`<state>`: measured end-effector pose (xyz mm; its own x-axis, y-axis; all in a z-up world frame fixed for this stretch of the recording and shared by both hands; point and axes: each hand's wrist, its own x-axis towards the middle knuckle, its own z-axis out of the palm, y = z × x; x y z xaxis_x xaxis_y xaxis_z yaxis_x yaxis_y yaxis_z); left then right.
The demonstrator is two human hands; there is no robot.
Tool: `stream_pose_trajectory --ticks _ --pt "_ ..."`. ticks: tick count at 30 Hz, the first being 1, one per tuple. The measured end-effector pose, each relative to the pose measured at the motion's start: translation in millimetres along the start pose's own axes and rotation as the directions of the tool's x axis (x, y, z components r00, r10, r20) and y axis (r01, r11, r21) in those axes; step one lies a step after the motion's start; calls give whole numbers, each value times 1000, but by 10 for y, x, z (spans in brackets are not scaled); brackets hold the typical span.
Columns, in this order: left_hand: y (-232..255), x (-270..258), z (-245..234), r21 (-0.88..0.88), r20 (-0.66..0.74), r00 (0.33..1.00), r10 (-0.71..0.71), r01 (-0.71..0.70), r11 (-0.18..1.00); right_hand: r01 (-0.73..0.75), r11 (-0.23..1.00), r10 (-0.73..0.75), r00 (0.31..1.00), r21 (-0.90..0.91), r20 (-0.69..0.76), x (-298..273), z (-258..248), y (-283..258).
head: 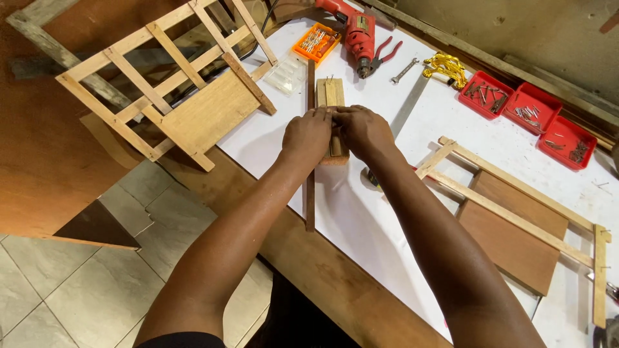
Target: The person assembles small wooden lattice frames on a workbench, picking thin wood strips, aligning them over a board, and hammering nails to join the pieces. They use a tape measure to check lengths and sort through a pile of wood strips to select pieces.
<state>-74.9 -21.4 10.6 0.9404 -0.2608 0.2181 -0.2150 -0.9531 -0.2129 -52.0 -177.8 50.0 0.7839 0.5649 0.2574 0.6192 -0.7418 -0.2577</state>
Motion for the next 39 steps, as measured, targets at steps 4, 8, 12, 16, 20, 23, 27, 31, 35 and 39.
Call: stream_pose_trajectory --ticks 4,8,12,16,20,23,27,31,35,39 --pt "158 -376 -268 35 34 999 28 -29 999 -50 997 51 999 53 -14 -361 -56 -194" --pt "249 -658 -411 66 65 997 51 -55 996 -29 1000 29 998 -3 56 -592 -217 -401" --pt "326 -790 -386 107 67 995 79 -85 991 -33 999 34 997 -17 68 -693 -138 -385" --pt "286 -721 -418 58 84 995 61 -66 996 -36 999 39 995 -36 88 -645 -192 -410" --pt "200 -530 -402 43 96 993 61 -66 997 -58 998 61 992 -37 108 -463 -154 -305" --pt "98 -259 -210 15 59 997 42 -43 999 -83 996 84 992 -19 96 -203 -157 -202" --pt "-81 122 80 -59 -16 1000 -2 2 998 -12 1000 13 999 -29 39 130 -93 -49" --pt "-228 428 126 -66 25 1000 -1 2 998 -26 997 28 999 -75 31 506 142 247" --pt "-314 655 226 -60 25 1000 -8 9 998 -116 991 123 987 -73 106 705 15 207" --pt "-371 729 221 -75 14 1000 -16 17 997 -66 996 71 993 -62 95 742 63 272"
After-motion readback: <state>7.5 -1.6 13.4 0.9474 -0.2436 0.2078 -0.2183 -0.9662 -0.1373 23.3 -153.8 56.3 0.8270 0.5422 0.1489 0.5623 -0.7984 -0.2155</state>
